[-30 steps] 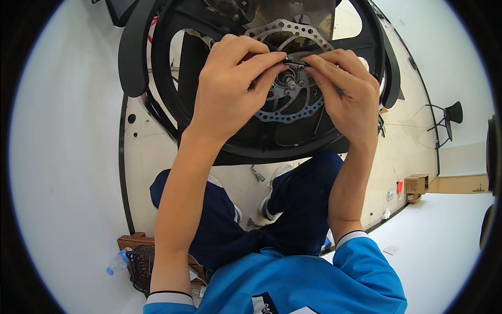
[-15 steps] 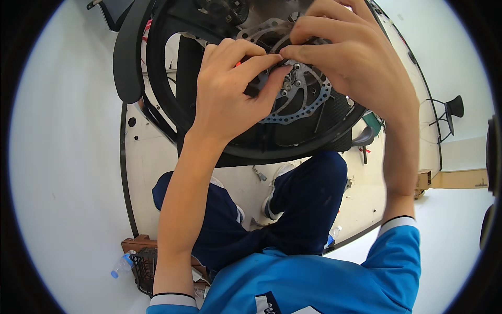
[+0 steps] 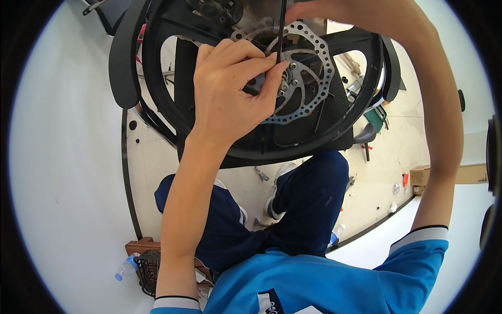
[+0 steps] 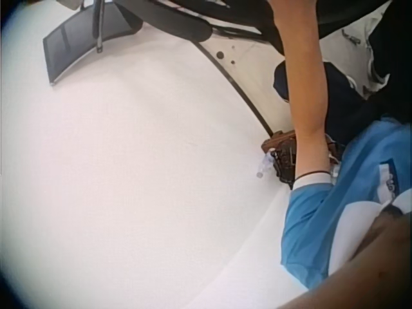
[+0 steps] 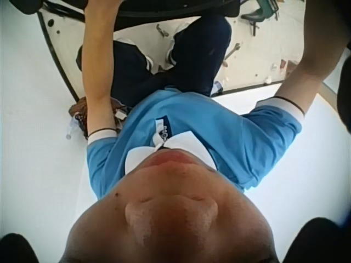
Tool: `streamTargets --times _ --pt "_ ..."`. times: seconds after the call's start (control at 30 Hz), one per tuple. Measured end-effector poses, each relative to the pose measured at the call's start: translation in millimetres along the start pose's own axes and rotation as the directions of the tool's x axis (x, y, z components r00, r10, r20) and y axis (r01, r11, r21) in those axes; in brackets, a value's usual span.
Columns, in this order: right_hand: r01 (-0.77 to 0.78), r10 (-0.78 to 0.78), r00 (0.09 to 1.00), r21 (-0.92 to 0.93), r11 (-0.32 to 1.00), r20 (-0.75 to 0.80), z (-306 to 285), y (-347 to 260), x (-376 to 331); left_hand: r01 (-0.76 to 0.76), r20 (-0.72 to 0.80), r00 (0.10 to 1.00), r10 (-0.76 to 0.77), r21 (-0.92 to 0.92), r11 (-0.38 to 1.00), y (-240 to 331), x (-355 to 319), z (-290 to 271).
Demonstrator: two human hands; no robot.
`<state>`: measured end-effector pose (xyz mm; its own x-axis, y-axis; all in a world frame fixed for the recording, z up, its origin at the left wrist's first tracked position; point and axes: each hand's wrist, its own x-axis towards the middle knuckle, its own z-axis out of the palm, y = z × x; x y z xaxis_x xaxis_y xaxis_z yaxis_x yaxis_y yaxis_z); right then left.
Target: The person sits on the floor and assembles a bicycle disc brake rotor, inserting and adjusting small metal pins and springs into the rotor using their hands and a small tool. The person repeatedly picks up pins, places them into the rotor, and uses a tool to adjust components.
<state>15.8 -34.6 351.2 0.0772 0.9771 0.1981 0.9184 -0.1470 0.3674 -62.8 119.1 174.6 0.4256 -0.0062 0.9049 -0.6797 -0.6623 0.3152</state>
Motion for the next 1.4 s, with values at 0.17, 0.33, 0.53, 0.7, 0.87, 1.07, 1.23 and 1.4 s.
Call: streamTargets --times 0.17,0.33,0.53,0.7,0.87,1.07,1.23,1.4 --pt "-0.041 0.035 0.988 -0.033 0.999 -0.149 16.5 16.0 -26.9 -0.019 -0.008 1.000 0.019 -0.005 1.000 -2.6 -0.6 1.4" --pt "-0.234 0.235 0.931 0.037 0.971 -0.280 27.8 -9.1 -66.4 -0.033 0.029 0.999 0.034 -0.010 0.999 -2.6 -0.3 0.4" --pt "-0.395 0.344 0.833 -0.032 0.918 -0.433 56.8 -38.6 -90.4 -0.050 0.048 0.998 0.049 0.022 0.999 -3.4 -2.3 -0.1" --pt "-0.471 0.398 0.668 0.057 0.880 -0.628 84.6 -51.1 -96.0 -0.043 0.074 0.996 0.040 0.045 0.998 -2.6 -1.2 -1.0" --pt "-0.528 0.469 0.546 0.149 0.836 -0.694 94.8 -64.1 -92.8 -0.046 0.083 0.996 0.042 0.045 0.998 -2.1 0.0 -0.3" --pt "-0.516 0.421 0.625 0.057 0.855 -0.657 96.3 -58.0 -96.1 -0.022 0.072 0.997 0.018 0.062 0.998 2.3 -2.0 2.0" --pt "-0.559 0.477 0.719 -0.013 0.829 -0.505 80.1 -67.4 -79.0 -0.040 0.053 0.998 0.036 0.080 0.996 4.5 -1.7 -2.5" --pt "-0.574 0.434 0.686 -0.068 0.816 -0.585 80.7 -72.7 -70.9 0.066 -0.055 0.996 -0.067 -0.024 0.998 13.6 -6.4 -12.2"
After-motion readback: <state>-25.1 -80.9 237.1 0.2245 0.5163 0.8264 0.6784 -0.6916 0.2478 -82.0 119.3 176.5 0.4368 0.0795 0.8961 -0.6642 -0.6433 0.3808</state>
